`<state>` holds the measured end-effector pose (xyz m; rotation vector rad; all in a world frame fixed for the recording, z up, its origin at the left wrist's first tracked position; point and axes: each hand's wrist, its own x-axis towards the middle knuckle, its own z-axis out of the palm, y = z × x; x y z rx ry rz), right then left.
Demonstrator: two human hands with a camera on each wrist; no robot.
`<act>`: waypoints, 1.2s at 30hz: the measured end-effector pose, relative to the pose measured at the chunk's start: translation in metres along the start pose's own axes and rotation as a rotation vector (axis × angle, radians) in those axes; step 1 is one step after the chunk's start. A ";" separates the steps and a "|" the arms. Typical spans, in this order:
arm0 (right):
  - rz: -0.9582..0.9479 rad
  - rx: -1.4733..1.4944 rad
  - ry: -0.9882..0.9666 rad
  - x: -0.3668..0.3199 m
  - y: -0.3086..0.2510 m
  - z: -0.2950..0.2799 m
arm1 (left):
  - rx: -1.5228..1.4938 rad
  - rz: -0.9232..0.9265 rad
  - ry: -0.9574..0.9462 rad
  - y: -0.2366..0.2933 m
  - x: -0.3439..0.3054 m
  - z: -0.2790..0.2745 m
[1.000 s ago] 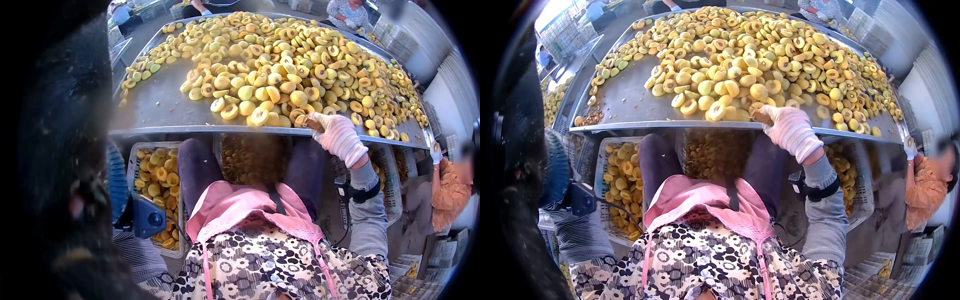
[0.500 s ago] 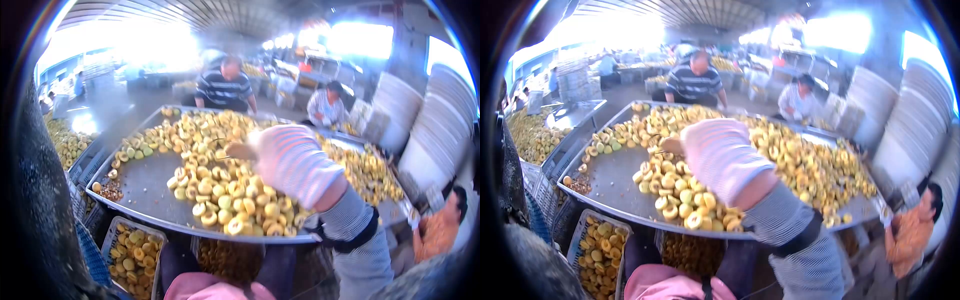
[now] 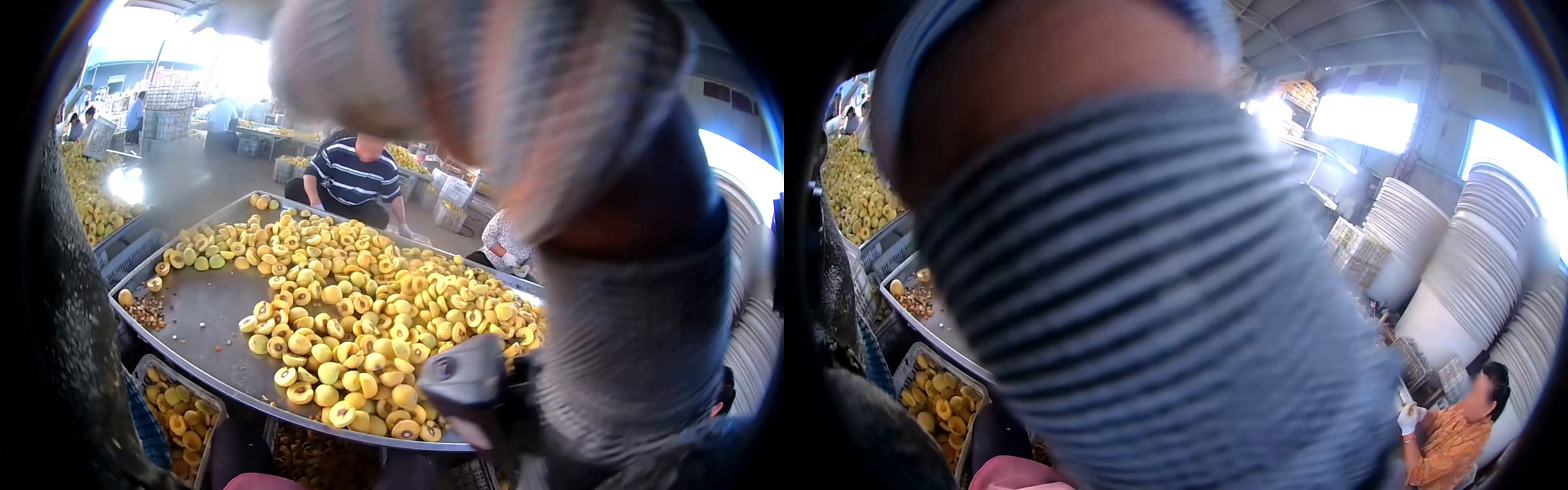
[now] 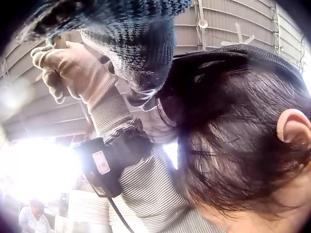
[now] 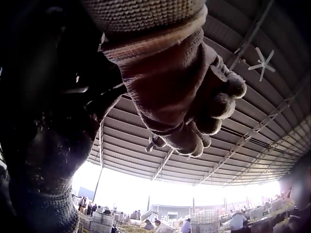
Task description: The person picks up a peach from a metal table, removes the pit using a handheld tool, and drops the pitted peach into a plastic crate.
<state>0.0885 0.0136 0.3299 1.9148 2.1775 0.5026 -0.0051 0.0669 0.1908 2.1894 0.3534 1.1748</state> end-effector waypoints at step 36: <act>-0.016 0.064 -0.008 -0.002 -0.018 0.007 | 0.071 -0.125 -0.087 -0.024 -0.039 0.026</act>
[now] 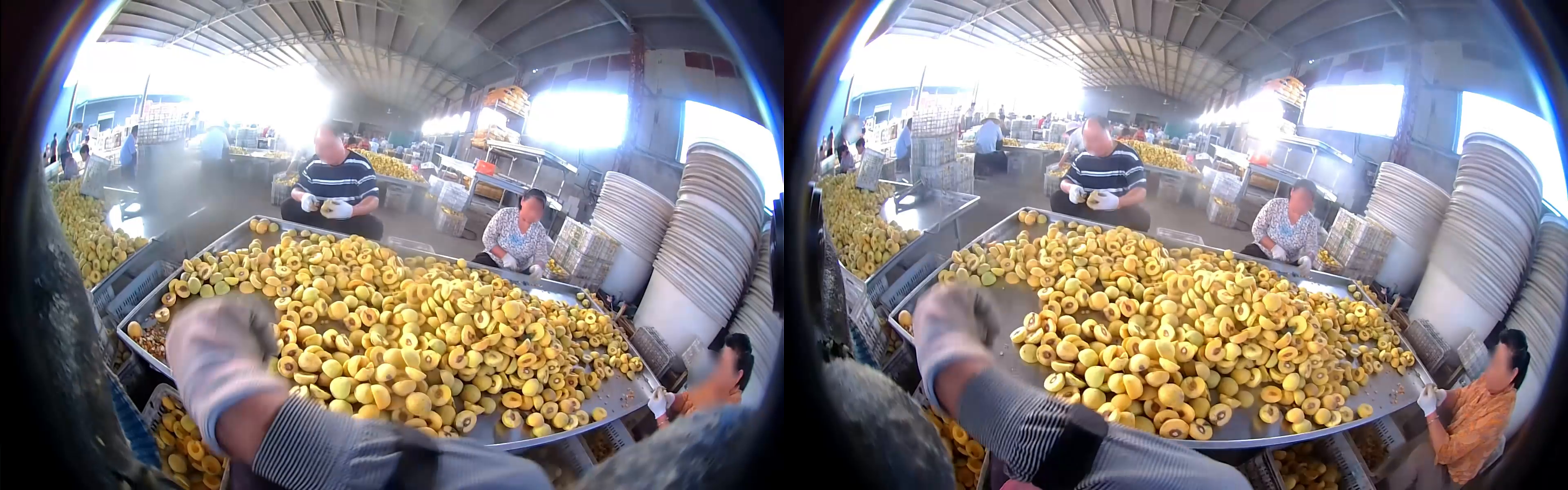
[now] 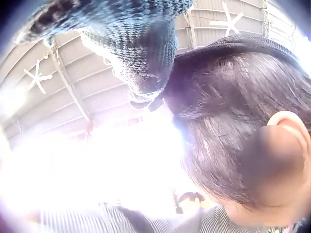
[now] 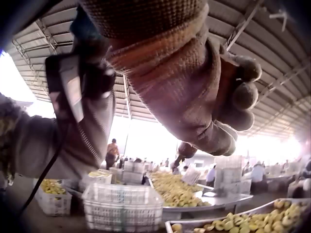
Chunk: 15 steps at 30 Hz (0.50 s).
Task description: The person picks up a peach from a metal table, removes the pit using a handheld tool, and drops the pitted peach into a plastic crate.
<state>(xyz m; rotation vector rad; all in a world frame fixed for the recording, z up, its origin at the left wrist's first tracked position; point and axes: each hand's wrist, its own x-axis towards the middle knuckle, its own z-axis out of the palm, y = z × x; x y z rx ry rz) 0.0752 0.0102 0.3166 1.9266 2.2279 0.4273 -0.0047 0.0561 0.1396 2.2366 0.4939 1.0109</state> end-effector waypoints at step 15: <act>0.006 0.013 -0.012 0.005 0.003 0.013 | 0.009 -0.024 -0.009 -0.015 -0.024 -0.009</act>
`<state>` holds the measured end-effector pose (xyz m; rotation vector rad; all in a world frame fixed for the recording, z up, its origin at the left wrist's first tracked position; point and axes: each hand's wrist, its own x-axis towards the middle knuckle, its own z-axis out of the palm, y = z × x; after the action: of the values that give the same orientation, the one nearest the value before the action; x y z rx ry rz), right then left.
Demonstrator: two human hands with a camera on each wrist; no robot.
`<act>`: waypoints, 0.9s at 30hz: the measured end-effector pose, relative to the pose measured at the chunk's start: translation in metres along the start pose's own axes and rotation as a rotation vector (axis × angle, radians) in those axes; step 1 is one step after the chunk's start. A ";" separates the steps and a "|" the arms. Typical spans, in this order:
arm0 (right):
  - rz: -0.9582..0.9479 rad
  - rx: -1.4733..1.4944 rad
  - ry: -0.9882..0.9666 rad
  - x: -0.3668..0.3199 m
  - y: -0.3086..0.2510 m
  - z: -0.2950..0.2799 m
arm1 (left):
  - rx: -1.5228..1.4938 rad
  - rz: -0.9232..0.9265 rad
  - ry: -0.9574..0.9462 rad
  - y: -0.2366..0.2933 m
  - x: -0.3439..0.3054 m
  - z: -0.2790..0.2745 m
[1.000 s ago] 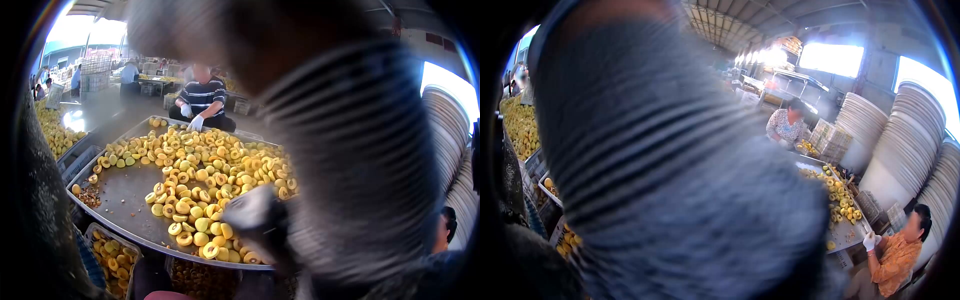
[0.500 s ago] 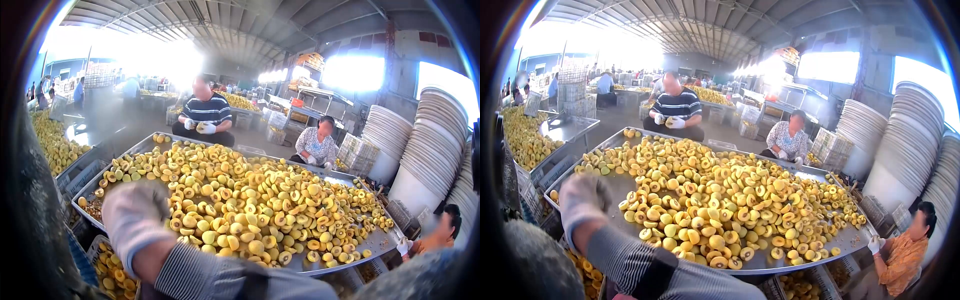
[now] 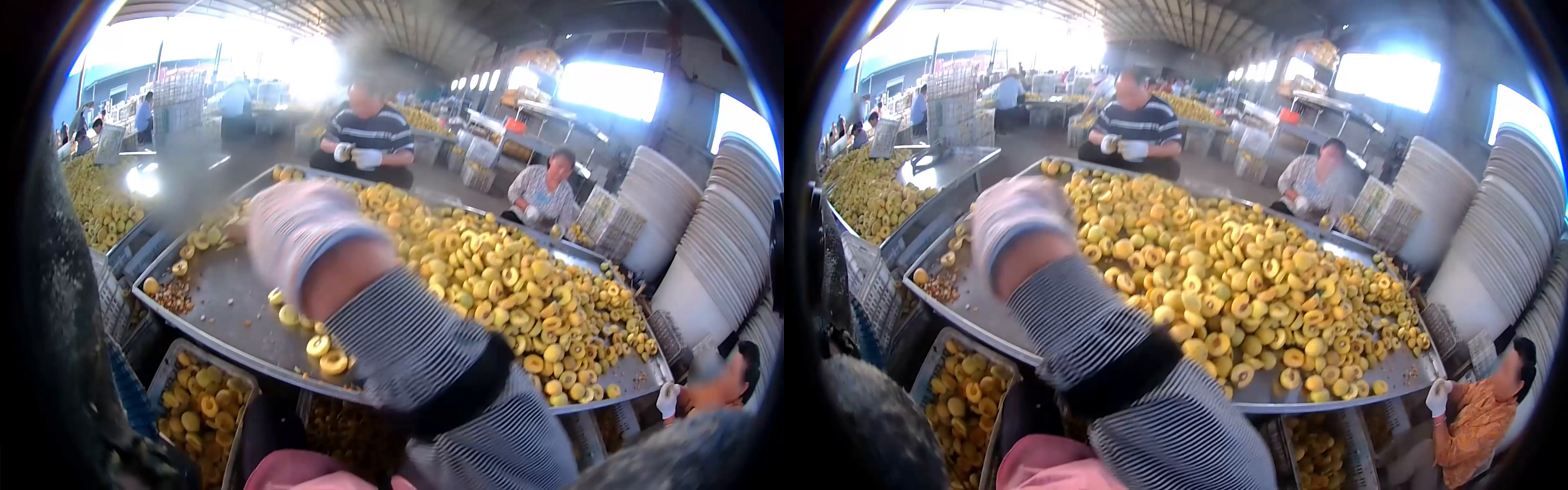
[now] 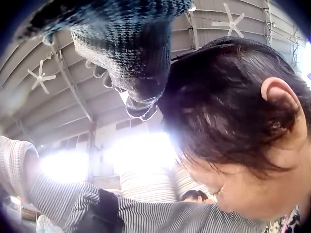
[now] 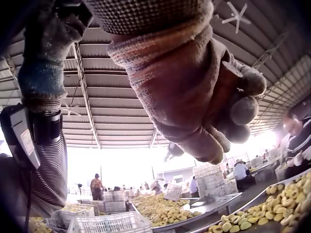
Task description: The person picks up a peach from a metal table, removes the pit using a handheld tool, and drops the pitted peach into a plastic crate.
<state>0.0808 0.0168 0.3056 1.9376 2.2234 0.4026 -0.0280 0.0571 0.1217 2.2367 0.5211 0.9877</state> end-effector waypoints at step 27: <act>0.060 0.785 -0.057 -0.169 0.006 0.287 | -0.148 0.436 0.142 0.068 0.047 -0.098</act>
<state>0.1961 -0.1228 0.0254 2.2928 2.5080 -0.6150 -0.0653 0.0728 0.2431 2.1997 0.0094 1.3624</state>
